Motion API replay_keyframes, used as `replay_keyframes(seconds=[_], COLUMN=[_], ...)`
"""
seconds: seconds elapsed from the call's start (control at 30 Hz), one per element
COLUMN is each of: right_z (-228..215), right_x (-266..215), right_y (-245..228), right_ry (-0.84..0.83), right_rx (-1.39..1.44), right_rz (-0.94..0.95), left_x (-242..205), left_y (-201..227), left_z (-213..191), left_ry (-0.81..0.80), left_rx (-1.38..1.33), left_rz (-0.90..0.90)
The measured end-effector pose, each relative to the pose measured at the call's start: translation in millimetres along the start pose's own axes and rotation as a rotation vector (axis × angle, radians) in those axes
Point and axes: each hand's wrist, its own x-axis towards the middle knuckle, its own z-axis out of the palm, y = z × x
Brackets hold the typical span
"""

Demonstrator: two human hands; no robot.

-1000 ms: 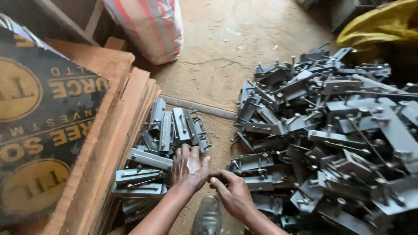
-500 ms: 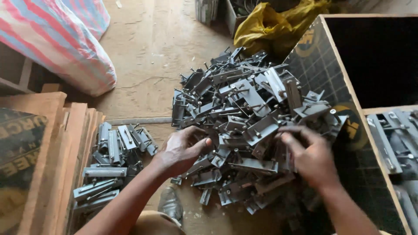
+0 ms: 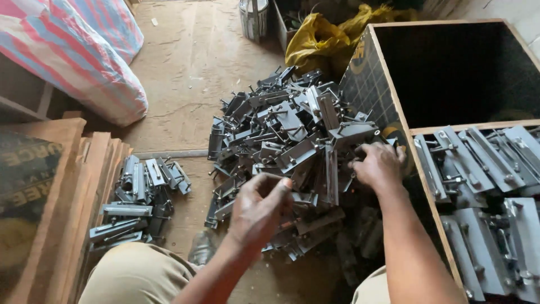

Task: The person sits on the floor and repeatedly picks up metal brackets from a large pile, inserts bolts into them, and places the assembled units into a wooden crate. The person handles the parts by hand without using tools.

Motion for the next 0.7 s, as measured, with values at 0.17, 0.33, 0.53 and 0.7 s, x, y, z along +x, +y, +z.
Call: replay_keyframes(seconds=[0.17, 0.33, 0.53, 0.7], right_z=[-6.3, -19.5, -47.6, -78.1], right_x=[8.8, 2.2, -30.5, -67.6], right_y=[13.8, 13.5, -18.0, -47.4], right_ry=[0.165, 0.568, 0.711, 0.824], right_rx=[0.352, 0.638, 0.876, 0.572], right_rz=[-0.017, -0.275, -0.371, -0.603], left_x=[-28.8, 9.8, 83.6, 107.6], left_y=[8.8, -2.7, -13.6, 6.5], left_z=[23.8, 2.0, -28.2, -29.8], left_ry=[0.026, -0.005, 0.021, 0.053], left_rx=[0.548, 0.499, 0.482, 0.381], left_rz=[-0.021, 0.17, 0.315, 0.106])
